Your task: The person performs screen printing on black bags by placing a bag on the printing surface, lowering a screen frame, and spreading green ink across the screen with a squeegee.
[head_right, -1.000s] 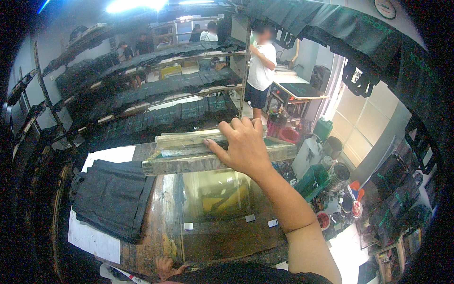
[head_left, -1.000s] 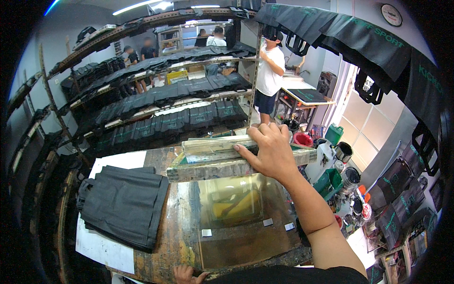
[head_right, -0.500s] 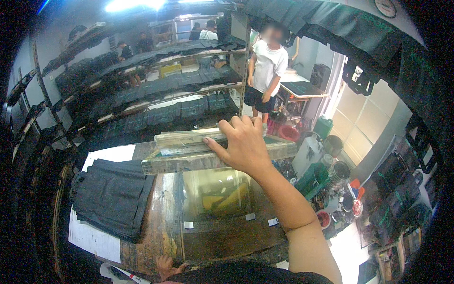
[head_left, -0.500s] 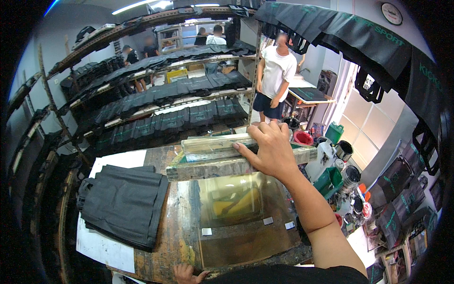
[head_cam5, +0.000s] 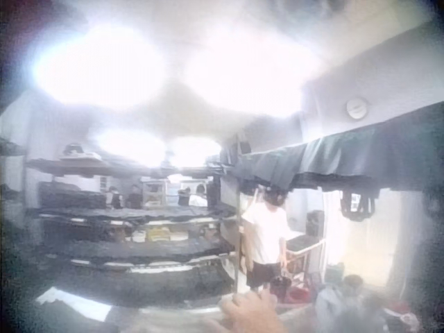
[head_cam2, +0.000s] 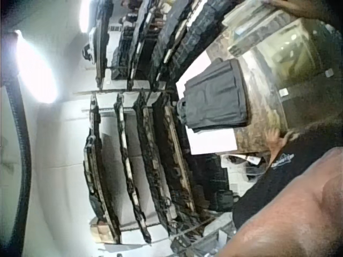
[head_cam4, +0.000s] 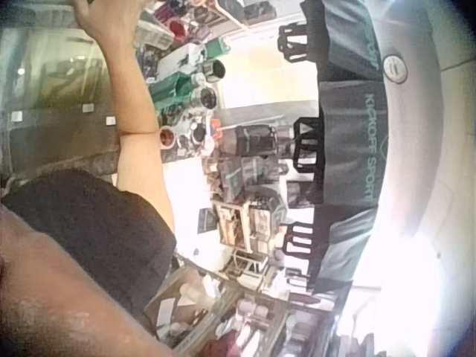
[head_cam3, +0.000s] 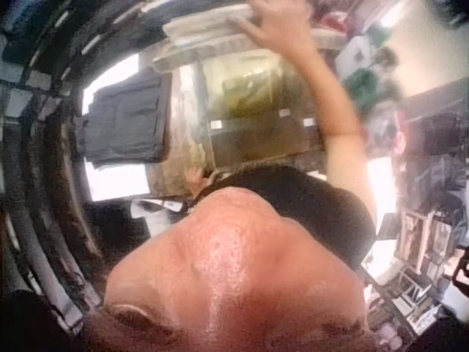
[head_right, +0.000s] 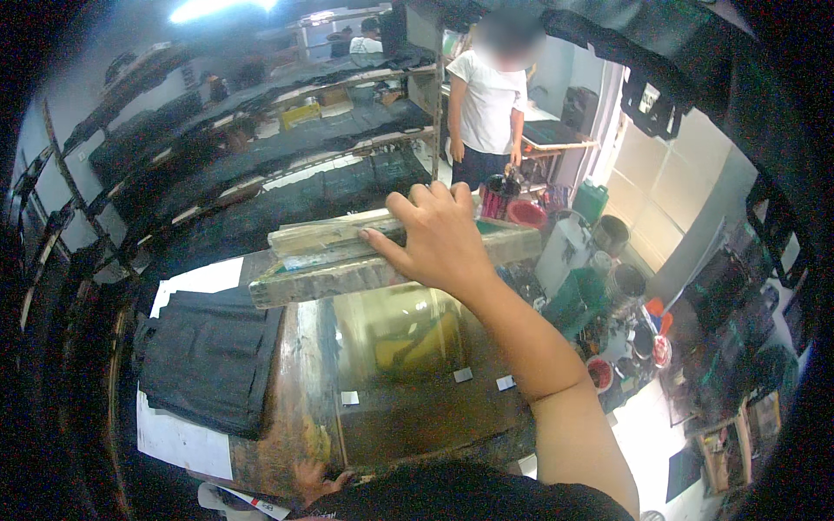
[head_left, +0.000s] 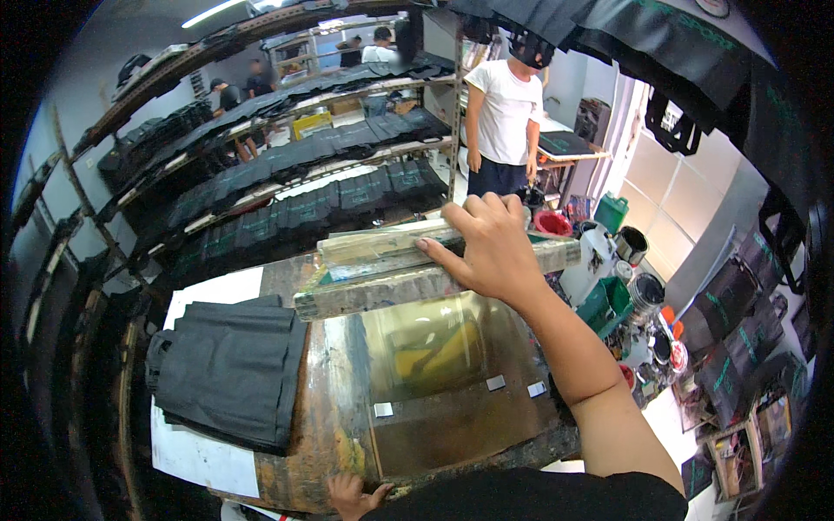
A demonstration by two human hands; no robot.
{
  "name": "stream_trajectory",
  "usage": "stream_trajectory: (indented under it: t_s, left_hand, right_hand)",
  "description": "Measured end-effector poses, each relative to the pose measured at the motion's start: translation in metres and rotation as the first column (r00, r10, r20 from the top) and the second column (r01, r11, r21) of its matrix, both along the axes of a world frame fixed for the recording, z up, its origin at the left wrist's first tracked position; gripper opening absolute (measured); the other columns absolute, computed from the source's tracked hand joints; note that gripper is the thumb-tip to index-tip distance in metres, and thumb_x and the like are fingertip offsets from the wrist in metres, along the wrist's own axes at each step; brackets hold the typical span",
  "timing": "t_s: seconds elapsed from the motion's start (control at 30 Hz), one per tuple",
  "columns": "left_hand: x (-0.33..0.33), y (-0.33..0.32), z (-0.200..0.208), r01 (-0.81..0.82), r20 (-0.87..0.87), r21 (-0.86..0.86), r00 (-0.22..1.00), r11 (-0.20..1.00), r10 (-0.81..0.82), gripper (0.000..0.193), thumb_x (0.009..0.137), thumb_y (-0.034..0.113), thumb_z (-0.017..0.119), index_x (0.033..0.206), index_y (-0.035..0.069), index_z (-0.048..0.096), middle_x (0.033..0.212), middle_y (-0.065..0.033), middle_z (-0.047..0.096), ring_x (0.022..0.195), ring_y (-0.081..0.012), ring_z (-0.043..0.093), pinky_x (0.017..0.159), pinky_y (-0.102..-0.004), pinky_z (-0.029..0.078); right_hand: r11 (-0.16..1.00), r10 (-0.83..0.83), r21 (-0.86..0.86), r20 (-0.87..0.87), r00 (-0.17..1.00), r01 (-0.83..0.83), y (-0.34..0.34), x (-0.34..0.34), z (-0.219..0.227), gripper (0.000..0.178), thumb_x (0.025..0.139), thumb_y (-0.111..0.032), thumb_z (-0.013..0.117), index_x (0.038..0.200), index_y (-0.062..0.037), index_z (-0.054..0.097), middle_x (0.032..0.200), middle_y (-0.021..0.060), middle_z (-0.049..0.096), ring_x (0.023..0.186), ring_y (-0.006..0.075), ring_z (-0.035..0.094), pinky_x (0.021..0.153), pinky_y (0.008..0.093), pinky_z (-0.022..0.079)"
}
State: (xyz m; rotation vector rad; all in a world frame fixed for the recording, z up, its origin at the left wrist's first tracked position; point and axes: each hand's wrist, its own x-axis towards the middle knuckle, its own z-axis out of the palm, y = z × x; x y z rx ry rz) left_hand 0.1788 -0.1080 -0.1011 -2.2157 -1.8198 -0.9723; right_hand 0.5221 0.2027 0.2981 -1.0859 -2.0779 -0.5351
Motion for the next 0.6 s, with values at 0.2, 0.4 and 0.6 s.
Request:
stream_trajectory:
  t_s: [0.2,0.4,0.6]
  left_hand:
    - [-0.007,-0.001,-0.009,-0.016,-0.033,-0.004,0.999,1.000,0.016,0.059,0.067,0.059,0.092,0.072,0.010,0.059,0.074,-0.0116,0.055,0.074,-0.0357,0.056,0.073,-0.0517,0.042]
    - [-0.009,0.004,-0.004,0.020,-0.097,0.001,0.995,1.000,-0.020,0.061,0.068,0.058,0.092,0.070,0.010,0.055,0.072,-0.0108,0.052,0.071,-0.0350,0.054,0.071,-0.0508,0.041]
    - [-0.027,0.000,-0.024,0.043,-0.156,-0.011,0.987,0.999,-0.044,0.062,0.068,0.057,0.092,0.069,0.010,0.051,0.071,-0.0108,0.050,0.068,-0.0338,0.052,0.067,-0.0471,0.037]
  right_hand:
    - [1.000,0.013,0.020,-0.024,1.000,-0.013,0.003,0.001,-0.003,0.049,0.093,-0.054,0.071,0.101,-0.0058,0.072,0.087,0.0129,0.064,0.086,0.0293,0.057,0.081,0.0436,0.036]
    - [1.000,0.018,0.023,-0.041,0.999,-0.018,0.004,0.003,-0.006,0.050,0.094,-0.057,0.068,0.097,-0.0069,0.072,0.086,0.0134,0.065,0.088,0.0302,0.060,0.082,0.0459,0.039]
    - [1.000,0.014,0.003,-0.036,0.999,-0.014,0.005,0.004,-0.006,0.052,0.095,-0.058,0.066,0.096,-0.0071,0.072,0.085,0.0133,0.065,0.087,0.0299,0.059,0.082,0.0469,0.040]
